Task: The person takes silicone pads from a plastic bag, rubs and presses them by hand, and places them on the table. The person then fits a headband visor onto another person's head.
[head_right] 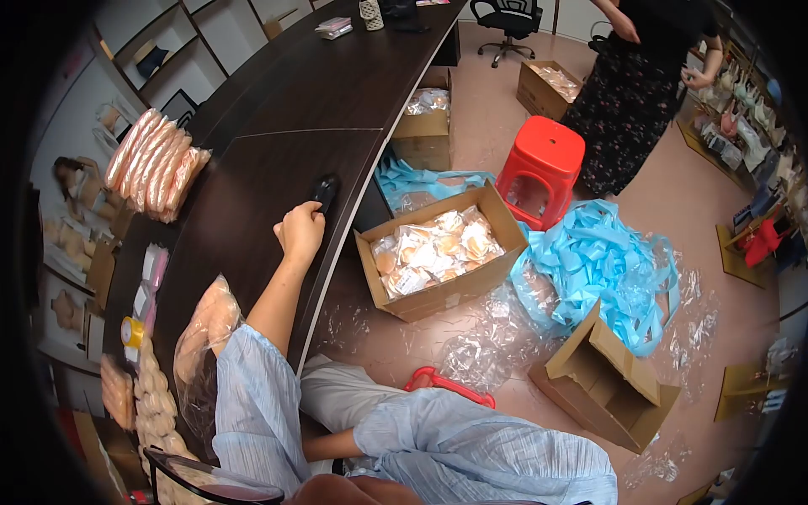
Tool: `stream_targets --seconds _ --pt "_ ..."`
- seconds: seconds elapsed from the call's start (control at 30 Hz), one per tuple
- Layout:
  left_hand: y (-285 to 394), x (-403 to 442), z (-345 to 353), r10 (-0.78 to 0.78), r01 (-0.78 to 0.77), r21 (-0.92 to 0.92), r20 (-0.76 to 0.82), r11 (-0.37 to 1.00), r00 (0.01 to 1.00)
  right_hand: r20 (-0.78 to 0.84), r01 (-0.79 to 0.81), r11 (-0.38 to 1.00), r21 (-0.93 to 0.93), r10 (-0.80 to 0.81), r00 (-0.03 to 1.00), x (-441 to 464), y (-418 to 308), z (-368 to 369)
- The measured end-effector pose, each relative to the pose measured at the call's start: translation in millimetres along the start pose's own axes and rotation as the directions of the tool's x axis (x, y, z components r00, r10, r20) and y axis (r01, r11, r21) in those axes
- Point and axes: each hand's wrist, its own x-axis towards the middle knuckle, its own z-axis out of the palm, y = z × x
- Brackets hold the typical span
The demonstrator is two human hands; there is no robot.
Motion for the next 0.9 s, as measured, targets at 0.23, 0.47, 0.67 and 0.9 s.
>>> stream_targets --seconds 0.23,0.47,0.67,0.9 --pt "8 14 22 -0.039 0.04 -0.008 0.145 0.999 0.989 0.018 -0.047 0.997 0.055 0.046 0.999 -1 1 -10" --pt "1 13 37 -0.004 0.021 -0.072 0.227 0.997 0.974 0.047 -0.124 0.985 0.121 0.119 0.992 -15 16 1" --pt "16 9 -18 -0.057 0.058 -0.471 0.015 0.88 0.998 0.05 -0.205 0.972 0.118 0.201 0.978 -25 21 3" --pt "19 -149 -125 0.375 -0.303 -0.498 0.048 0.812 0.926 -0.014 -0.227 0.973 0.028 0.228 0.974 -27 1 -15"
